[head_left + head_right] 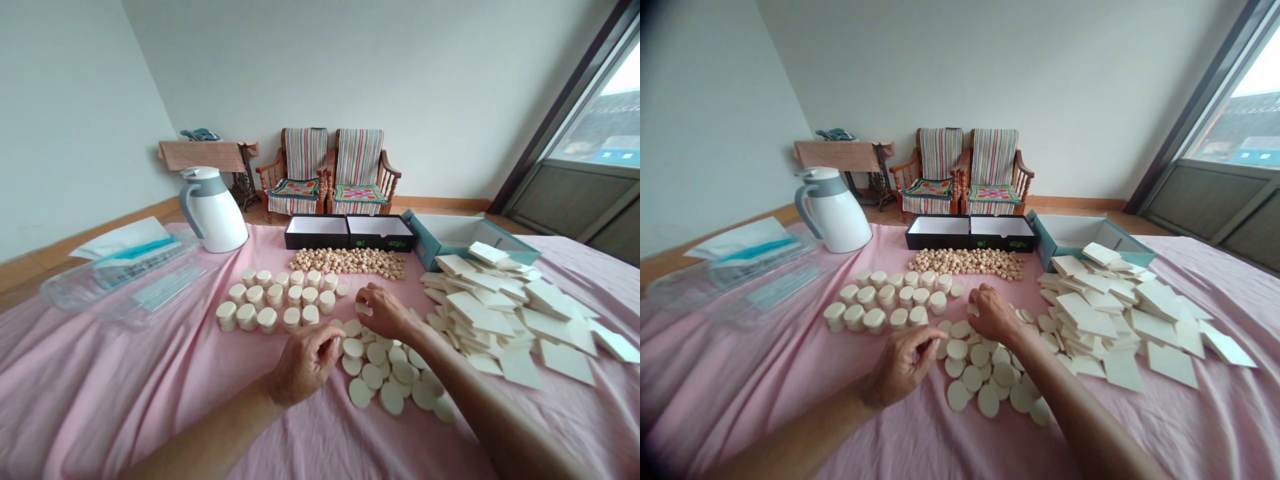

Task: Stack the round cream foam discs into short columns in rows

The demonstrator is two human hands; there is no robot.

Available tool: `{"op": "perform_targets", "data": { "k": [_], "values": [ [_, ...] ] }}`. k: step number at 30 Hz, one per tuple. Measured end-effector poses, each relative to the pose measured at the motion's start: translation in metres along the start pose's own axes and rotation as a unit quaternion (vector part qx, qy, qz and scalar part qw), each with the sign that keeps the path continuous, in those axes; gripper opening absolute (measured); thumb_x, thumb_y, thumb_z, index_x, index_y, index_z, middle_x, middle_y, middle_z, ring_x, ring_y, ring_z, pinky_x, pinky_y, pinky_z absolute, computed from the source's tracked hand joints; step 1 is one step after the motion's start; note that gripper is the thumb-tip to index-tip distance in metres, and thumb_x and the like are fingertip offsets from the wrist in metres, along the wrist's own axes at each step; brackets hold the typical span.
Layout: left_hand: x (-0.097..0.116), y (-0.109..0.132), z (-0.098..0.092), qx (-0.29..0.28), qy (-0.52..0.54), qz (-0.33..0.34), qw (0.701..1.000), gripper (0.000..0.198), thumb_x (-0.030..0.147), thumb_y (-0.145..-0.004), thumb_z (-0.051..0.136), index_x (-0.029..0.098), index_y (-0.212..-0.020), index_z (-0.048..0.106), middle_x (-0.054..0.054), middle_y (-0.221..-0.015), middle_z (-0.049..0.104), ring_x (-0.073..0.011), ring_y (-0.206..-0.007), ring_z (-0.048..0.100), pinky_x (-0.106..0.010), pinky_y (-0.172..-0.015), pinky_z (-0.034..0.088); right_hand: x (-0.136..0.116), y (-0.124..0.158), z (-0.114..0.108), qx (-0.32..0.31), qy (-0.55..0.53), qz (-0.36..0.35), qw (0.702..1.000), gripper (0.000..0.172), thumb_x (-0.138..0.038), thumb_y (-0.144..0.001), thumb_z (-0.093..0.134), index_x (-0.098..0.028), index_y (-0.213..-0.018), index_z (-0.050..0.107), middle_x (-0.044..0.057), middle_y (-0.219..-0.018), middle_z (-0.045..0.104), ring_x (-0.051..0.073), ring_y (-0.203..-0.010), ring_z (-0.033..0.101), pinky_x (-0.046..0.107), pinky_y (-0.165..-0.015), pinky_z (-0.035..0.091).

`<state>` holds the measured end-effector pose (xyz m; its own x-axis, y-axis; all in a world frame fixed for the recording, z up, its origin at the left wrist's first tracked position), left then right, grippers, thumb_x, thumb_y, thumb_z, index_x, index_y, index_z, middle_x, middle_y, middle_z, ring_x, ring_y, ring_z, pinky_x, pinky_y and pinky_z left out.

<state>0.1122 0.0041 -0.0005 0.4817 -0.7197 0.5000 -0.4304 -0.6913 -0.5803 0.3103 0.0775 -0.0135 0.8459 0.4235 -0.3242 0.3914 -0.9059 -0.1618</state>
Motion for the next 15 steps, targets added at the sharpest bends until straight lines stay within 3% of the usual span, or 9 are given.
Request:
{"op": "perform_targets", "data": {
  "k": [4,9,15],
  "values": [
    [-0.001,0.000,0.000,-0.006,0.001,0.000,1.000,0.017,0.014,-0.086,0.045,0.017,-0.088,0.062,-0.001,-0.071,0.066,-0.0100,-0.060,0.058,-0.019,-0.061,0.044,-0.011,-0.020,0.000,0.076,-0.040,-0.014,0.996,0.018,-0.015,-0.073,0.051,-0.014,-0.090,0.057,0.007,-0.086,0.057,0.015,-0.078,0.053,0.024,-0.070,0.039],
    [-0.002,0.001,0.001,-0.011,0.004,-0.001,1.000,0.018,0.013,-0.085,0.045,0.016,-0.089,0.062,-0.002,-0.072,0.066,-0.0100,-0.060,0.058,-0.019,-0.060,0.043,-0.018,-0.041,0.005,0.104,-0.043,0.005,0.994,0.016,-0.018,-0.073,0.052,-0.014,-0.089,0.057,0.007,-0.087,0.059,0.015,-0.078,0.053,0.025,-0.071,0.039],
    [-0.001,0.001,0.000,-0.007,0.002,0.000,1.000,0.017,0.013,-0.085,0.045,0.016,-0.087,0.062,-0.002,-0.071,0.066,-0.0096,-0.057,0.057,-0.019,-0.057,0.042,-0.015,-0.028,-0.008,0.115,-0.081,0.018,0.990,0.017,-0.014,-0.075,0.052,-0.014,-0.090,0.059,0.006,-0.085,0.061,0.013,-0.072,0.054,0.024,-0.068,0.041]
  ]
}}
Point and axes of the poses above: each hand's wrist, its own y-axis away from the middle knuckle, its own z-axis out of the palm, x = y × z, the point moved 1 cm from there along -y, towards the middle knuckle
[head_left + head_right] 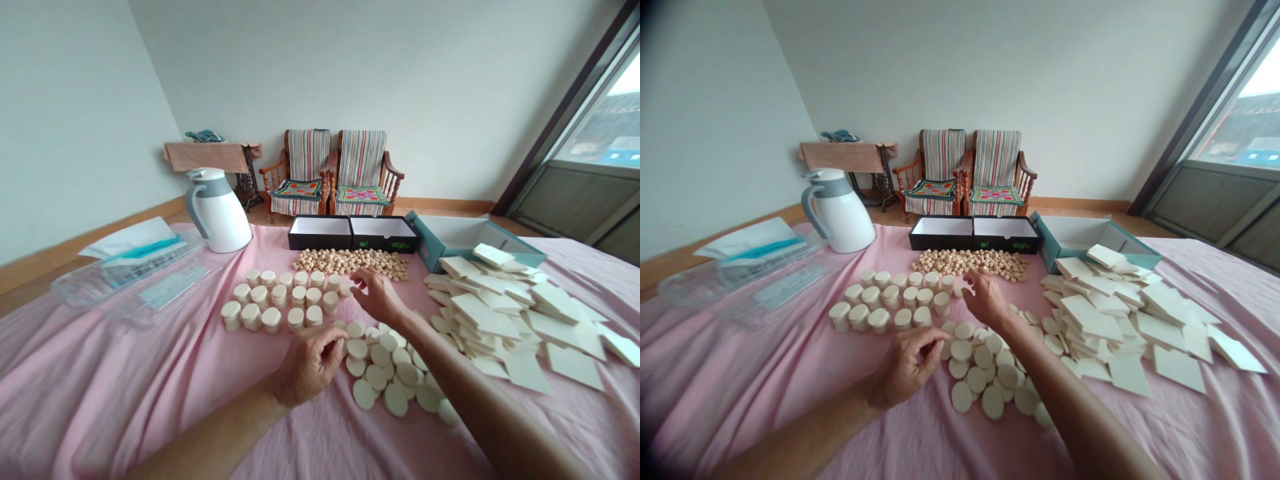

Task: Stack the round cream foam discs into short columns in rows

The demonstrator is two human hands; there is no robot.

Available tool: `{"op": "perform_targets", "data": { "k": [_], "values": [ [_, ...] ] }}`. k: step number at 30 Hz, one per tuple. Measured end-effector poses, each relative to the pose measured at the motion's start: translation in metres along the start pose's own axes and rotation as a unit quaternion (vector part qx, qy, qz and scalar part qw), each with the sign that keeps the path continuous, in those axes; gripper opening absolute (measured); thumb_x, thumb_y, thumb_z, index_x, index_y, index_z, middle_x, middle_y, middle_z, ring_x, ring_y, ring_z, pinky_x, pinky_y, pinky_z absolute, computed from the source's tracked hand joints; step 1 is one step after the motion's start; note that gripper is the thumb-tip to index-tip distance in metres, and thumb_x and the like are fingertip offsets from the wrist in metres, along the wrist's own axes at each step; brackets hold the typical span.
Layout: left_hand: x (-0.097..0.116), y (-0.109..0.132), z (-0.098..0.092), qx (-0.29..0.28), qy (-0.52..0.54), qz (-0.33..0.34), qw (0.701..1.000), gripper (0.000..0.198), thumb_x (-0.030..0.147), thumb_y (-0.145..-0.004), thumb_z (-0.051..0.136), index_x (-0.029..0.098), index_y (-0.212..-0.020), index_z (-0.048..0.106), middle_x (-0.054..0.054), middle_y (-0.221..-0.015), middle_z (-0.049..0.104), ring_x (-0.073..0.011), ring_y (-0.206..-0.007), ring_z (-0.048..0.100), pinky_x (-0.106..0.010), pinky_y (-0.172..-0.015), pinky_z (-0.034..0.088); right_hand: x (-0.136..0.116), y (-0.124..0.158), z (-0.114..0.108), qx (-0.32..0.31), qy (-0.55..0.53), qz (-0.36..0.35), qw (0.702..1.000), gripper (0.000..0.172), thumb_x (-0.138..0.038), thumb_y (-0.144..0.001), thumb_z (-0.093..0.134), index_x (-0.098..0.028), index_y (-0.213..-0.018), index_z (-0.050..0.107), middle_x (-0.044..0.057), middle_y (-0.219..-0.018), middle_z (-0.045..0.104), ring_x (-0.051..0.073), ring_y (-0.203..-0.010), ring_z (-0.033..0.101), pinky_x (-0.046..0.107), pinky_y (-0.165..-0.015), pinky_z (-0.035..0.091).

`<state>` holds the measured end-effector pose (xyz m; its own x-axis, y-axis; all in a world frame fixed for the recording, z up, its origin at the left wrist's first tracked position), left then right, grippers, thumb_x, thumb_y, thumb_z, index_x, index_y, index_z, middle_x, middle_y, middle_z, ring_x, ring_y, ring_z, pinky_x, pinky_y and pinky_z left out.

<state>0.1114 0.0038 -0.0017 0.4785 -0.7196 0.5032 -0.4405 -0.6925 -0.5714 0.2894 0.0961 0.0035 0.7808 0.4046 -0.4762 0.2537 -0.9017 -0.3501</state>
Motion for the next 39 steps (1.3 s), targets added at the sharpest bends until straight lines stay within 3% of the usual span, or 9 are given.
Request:
{"op": "perform_targets", "data": {
  "k": [5,10,14,18,21,26,29,39],
  "values": [
    [-0.002,0.001,0.002,0.000,-0.014,-0.007,1.000,0.016,0.012,-0.084,0.045,0.016,-0.082,0.061,0.000,-0.065,0.063,-0.0094,-0.054,0.054,-0.020,-0.054,0.040,-0.003,0.028,-0.018,-0.164,-0.038,-0.058,0.984,0.023,-0.007,-0.067,0.053,-0.015,-0.085,0.064,0.004,-0.080,0.063,0.012,-0.069,0.055,0.022,-0.064,0.042],
    [-0.003,0.001,0.003,0.001,-0.016,-0.008,1.000,0.015,0.013,-0.085,0.045,0.015,-0.083,0.060,0.000,-0.067,0.063,-0.0090,-0.055,0.055,-0.019,-0.055,0.039,-0.009,0.043,-0.013,-0.205,-0.056,-0.116,0.970,0.038,-0.004,-0.064,0.055,-0.018,-0.098,0.065,0.005,-0.091,0.063,0.015,-0.083,0.055,0.025,-0.076,0.042],
    [-0.001,0.000,0.002,0.010,-0.020,-0.007,1.000,0.014,0.014,-0.085,0.047,0.015,-0.083,0.060,0.000,-0.067,0.064,-0.0084,-0.053,0.053,-0.019,-0.054,0.038,-0.011,0.042,-0.007,-0.181,-0.029,-0.117,0.976,0.030,-0.007,-0.064,0.056,-0.017,-0.091,0.065,0.005,-0.088,0.061,0.016,-0.083,0.054,0.025,-0.076,0.040],
    [-0.001,0.000,0.002,0.004,-0.022,-0.010,1.000,0.015,0.014,-0.085,0.046,0.016,-0.084,0.061,0.000,-0.066,0.063,-0.0084,-0.053,0.052,-0.019,-0.054,0.038,-0.001,0.038,-0.009,-0.095,0.055,0.012,0.994,0.022,-0.019,-0.072,0.055,-0.013,-0.093,0.062,0.007,-0.088,0.059,0.015,-0.075,0.054,0.025,-0.068,0.039],
    [-0.003,0.000,0.003,0.002,-0.019,-0.011,1.000,0.015,0.014,-0.085,0.046,0.016,-0.085,0.061,0.001,-0.067,0.063,-0.0084,-0.053,0.052,-0.019,-0.055,0.038,0.011,0.037,-0.011,-0.086,0.100,0.069,0.989,0.026,-0.028,-0.076,0.056,-0.012,-0.096,0.061,0.010,-0.091,0.059,0.017,-0.077,0.055,0.027,-0.068,0.038],
    [-0.004,0.001,0.003,0.000,-0.011,-0.008,1.000,0.015,0.014,-0.085,0.046,0.016,-0.086,0.061,0.000,-0.067,0.063,-0.0090,-0.056,0.054,-0.018,-0.055,0.039,0.027,0.037,-0.009,-0.111,0.073,0.008,0.991,0.035,-0.013,-0.070,0.054,-0.014,-0.105,0.063,0.009,-0.097,0.061,0.019,-0.092,0.054,0.027,-0.079,0.037],
    [-0.003,0.000,0.002,0.000,-0.009,-0.008,1.000,0.015,0.014,-0.085,0.046,0.016,-0.086,0.061,0.000,-0.067,0.063,-0.0088,-0.056,0.054,-0.018,-0.055,0.039,0.031,0.036,-0.004,-0.119,0.067,-0.010,0.991,0.033,-0.007,-0.066,0.052,-0.015,-0.096,0.065,0.008,-0.091,0.061,0.017,-0.086,0.055,0.026,-0.077,0.037],
    [-0.004,0.001,0.002,-0.003,-0.011,-0.012,1.000,0.015,0.014,-0.085,0.046,0.015,-0.085,0.061,-0.001,-0.068,0.064,-0.0090,-0.055,0.053,-0.019,-0.056,0.038,0.005,0.001,0.008,0.023,0.050,-0.026,0.998,0.009,-0.018,-0.073,0.054,-0.015,-0.080,0.058,0.005,-0.078,0.056,0.015,-0.073,0.050,0.023,-0.064,0.037]
  ]
}}
Point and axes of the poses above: each hand's wrist, its own y-axis away from the middle knuckle, its own z-axis out of the palm, x = y × z, the point moved 1 cm from there along -y, towards the middle knuckle
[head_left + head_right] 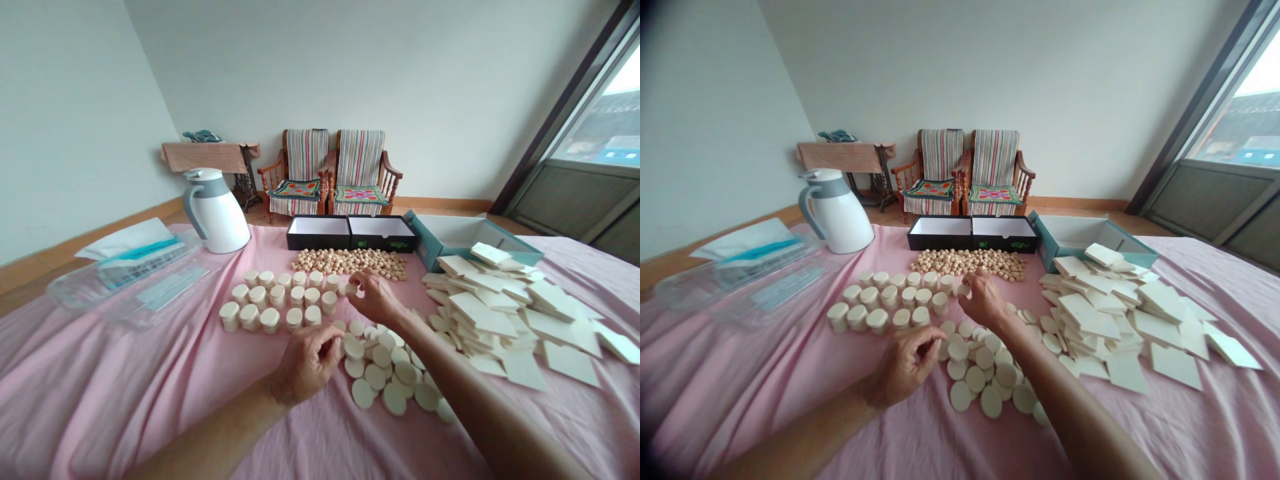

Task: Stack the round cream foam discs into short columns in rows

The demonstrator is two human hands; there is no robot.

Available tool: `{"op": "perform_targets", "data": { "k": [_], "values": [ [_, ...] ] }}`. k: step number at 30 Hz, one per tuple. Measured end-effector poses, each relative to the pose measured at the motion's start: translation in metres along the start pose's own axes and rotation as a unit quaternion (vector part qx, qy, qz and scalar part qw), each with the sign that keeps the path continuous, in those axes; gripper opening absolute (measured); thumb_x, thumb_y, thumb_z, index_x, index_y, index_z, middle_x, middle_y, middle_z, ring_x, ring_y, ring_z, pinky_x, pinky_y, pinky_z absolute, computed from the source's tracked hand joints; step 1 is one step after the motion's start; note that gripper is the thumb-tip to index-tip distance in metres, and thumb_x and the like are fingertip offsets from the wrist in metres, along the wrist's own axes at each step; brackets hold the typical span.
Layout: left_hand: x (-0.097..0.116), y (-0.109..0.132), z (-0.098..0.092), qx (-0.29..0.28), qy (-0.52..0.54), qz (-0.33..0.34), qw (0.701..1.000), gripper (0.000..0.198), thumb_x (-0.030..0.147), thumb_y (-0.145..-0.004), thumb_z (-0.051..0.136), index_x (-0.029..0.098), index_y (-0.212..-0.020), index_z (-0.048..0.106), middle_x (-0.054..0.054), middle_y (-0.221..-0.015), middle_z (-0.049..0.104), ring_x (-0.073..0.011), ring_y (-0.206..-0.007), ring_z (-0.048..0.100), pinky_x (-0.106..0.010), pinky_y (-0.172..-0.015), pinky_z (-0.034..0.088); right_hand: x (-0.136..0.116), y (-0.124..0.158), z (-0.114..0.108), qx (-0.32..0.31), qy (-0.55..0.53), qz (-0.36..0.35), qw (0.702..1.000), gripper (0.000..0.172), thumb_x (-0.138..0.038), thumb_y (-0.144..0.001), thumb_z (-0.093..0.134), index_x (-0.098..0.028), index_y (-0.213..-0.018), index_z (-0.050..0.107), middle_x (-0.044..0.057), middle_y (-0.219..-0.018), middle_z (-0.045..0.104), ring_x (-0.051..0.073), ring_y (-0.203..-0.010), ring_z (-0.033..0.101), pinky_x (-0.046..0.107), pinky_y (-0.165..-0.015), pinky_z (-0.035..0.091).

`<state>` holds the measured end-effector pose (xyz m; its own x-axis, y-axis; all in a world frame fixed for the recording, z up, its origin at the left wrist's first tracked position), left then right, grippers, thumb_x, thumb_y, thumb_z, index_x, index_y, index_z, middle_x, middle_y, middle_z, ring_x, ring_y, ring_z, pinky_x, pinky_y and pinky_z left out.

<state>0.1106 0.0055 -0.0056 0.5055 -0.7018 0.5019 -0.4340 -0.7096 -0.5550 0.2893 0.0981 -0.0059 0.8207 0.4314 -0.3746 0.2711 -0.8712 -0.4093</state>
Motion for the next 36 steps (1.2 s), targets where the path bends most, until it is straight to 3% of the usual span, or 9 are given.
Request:
{"op": "perform_targets", "data": {
  "k": [4,8,12,16,28,36],
  "values": [
    [-0.001,0.000,-0.001,-0.004,-0.001,-0.003,1.000,0.016,0.013,-0.085,0.045,0.015,-0.086,0.061,-0.001,-0.070,0.065,-0.0095,-0.057,0.055,-0.019,-0.056,0.039,-0.004,-0.010,0.006,0.001,-0.002,0.007,1.000,0.011,-0.021,-0.074,0.056,-0.015,-0.082,0.061,0.006,-0.078,0.058,0.015,-0.072,0.051,0.024,-0.065,0.037],
    [0.000,0.000,-0.002,0.001,0.002,0.003,1.000,0.016,0.012,-0.084,0.045,0.015,-0.085,0.061,-0.001,-0.069,0.064,-0.0094,-0.056,0.055,-0.019,-0.056,0.039,-0.004,-0.004,-0.001,0.016,-0.017,0.028,0.999,0.018,-0.019,-0.076,0.051,-0.014,-0.088,0.064,0.006,-0.081,0.062,0.013,-0.068,0.053,0.023,-0.065,0.039],
    [0.001,0.000,-0.002,0.004,0.002,0.008,1.000,0.016,0.012,-0.084,0.045,0.015,-0.083,0.060,-0.001,-0.066,0.063,-0.0094,-0.055,0.054,-0.019,-0.055,0.039,-0.006,0.010,-0.007,-0.075,-0.008,0.029,0.997,0.025,-0.011,-0.072,0.047,-0.016,-0.078,0.070,0.006,-0.074,0.067,0.015,-0.068,0.058,0.023,-0.065,0.039],
    [0.002,-0.001,-0.002,0.000,0.001,0.006,1.000,0.017,0.013,-0.084,0.044,0.016,-0.085,0.061,-0.001,-0.068,0.064,-0.0093,-0.056,0.054,-0.019,-0.056,0.040,-0.008,0.017,0.000,-0.130,-0.010,0.036,0.991,0.031,-0.011,-0.070,0.046,-0.017,-0.084,0.073,0.008,-0.086,0.071,0.017,-0.078,0.062,0.024,-0.070,0.042],
    [0.000,0.000,-0.001,-0.003,0.004,-0.003,1.000,0.017,0.014,-0.084,0.045,0.016,-0.086,0.061,-0.001,-0.069,0.064,-0.0091,-0.055,0.054,-0.019,-0.056,0.040,-0.002,0.011,0.010,-0.111,-0.030,0.039,0.993,0.031,-0.010,-0.073,0.045,-0.016,-0.087,0.072,0.008,-0.089,0.071,0.017,-0.080,0.063,0.023,-0.072,0.043],
    [0.000,0.000,-0.001,-0.005,0.003,0.000,1.000,0.016,0.013,-0.085,0.044,0.016,-0.085,0.060,-0.002,-0.069,0.064,-0.0100,-0.059,0.057,-0.019,-0.057,0.041,-0.010,0.007,0.001,-0.014,-0.044,0.025,0.999,0.031,-0.006,-0.071,0.044,-0.016,-0.087,0.069,0.006,-0.081,0.065,0.013,-0.070,0.056,0.022,-0.067,0.041]
  ]
}}
Point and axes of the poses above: each hand's wrist, its own y-axis away from the middle knuckle, its own z-axis out of the palm, x = y × z, the point moved 1 cm from there along -y, towards the middle knuckle
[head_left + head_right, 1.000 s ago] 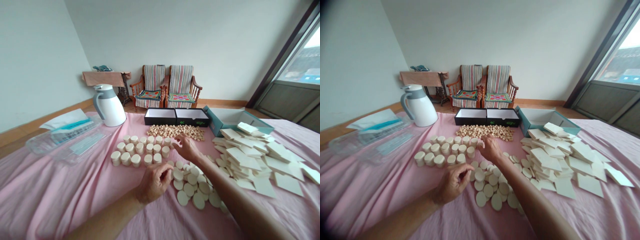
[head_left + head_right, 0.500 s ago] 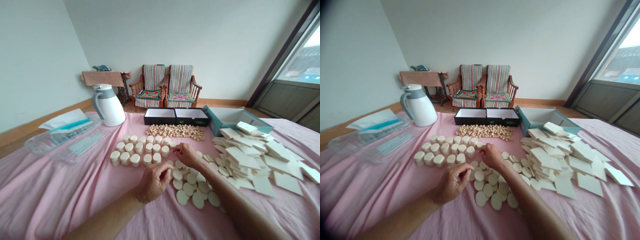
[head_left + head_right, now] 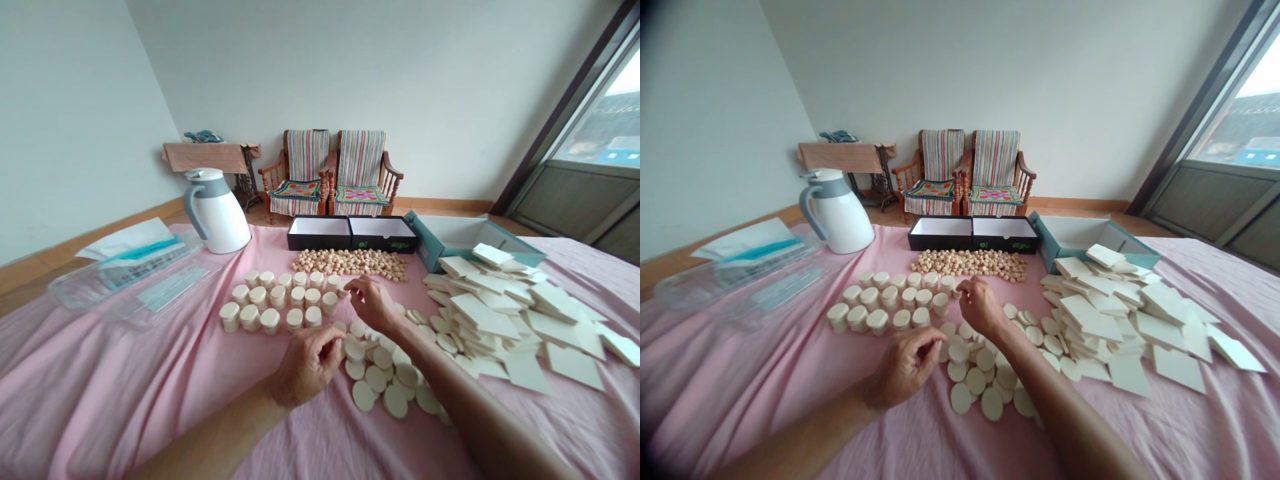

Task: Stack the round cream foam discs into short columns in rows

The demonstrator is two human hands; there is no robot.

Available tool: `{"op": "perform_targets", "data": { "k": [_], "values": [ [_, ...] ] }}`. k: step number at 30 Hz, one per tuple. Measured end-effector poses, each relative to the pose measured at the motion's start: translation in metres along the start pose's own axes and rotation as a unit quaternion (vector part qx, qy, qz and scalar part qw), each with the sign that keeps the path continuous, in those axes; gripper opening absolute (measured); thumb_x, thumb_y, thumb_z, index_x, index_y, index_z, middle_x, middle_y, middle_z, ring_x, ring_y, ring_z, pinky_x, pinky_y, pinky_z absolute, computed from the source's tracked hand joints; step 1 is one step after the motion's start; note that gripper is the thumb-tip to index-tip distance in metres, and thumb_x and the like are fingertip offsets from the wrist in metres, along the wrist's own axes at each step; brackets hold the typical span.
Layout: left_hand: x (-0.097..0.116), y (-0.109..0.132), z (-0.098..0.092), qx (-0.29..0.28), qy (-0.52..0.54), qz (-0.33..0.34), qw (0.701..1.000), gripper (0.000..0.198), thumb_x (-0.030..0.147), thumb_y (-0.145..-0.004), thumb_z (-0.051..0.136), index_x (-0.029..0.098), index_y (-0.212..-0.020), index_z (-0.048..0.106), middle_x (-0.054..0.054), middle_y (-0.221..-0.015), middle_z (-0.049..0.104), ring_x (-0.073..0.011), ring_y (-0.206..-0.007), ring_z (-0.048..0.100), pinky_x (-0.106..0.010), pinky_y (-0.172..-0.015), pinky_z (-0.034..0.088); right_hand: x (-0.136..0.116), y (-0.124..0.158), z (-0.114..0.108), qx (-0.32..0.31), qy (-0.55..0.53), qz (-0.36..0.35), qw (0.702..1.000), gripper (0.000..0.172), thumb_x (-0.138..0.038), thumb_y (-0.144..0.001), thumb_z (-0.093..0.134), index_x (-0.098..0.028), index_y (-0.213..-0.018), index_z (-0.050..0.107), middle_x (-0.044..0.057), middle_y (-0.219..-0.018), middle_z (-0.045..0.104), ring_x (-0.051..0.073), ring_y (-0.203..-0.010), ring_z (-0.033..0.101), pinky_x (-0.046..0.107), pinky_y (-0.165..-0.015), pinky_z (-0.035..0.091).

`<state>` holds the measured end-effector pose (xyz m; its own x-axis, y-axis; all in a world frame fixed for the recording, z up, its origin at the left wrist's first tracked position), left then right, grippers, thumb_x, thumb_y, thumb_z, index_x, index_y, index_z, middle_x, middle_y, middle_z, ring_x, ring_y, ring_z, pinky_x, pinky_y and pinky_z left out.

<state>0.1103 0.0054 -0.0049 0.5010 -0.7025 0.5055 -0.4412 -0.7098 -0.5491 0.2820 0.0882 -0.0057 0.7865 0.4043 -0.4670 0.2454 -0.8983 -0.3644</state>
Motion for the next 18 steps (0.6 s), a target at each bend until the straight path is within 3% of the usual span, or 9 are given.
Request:
{"op": "perform_targets", "data": {
  "k": [18],
  "values": [
    [-0.0008,-0.0001,-0.0003,0.002,0.006,0.000,1.000,0.018,0.012,-0.083,0.044,0.016,-0.085,0.061,-0.001,-0.067,0.064,-0.0099,-0.056,0.056,-0.019,-0.055,0.040,0.0016,-0.0070,0.0071,-0.023,-0.017,-0.022,0.999,0.036,-0.003,-0.074,0.042,-0.015,-0.094,0.069,0.007,-0.083,0.063,0.014,-0.077,0.057,0.023,-0.071,0.041]
  ]
}}
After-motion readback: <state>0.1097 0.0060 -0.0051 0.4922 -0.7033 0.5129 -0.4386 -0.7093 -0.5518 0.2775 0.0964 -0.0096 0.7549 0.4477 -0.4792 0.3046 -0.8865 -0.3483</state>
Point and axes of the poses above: each hand's wrist, its own y-axis away from the middle knuckle, its own z-axis out of the palm, x = y × z, the point moved 1 cm from there along -y, towards the middle knuckle
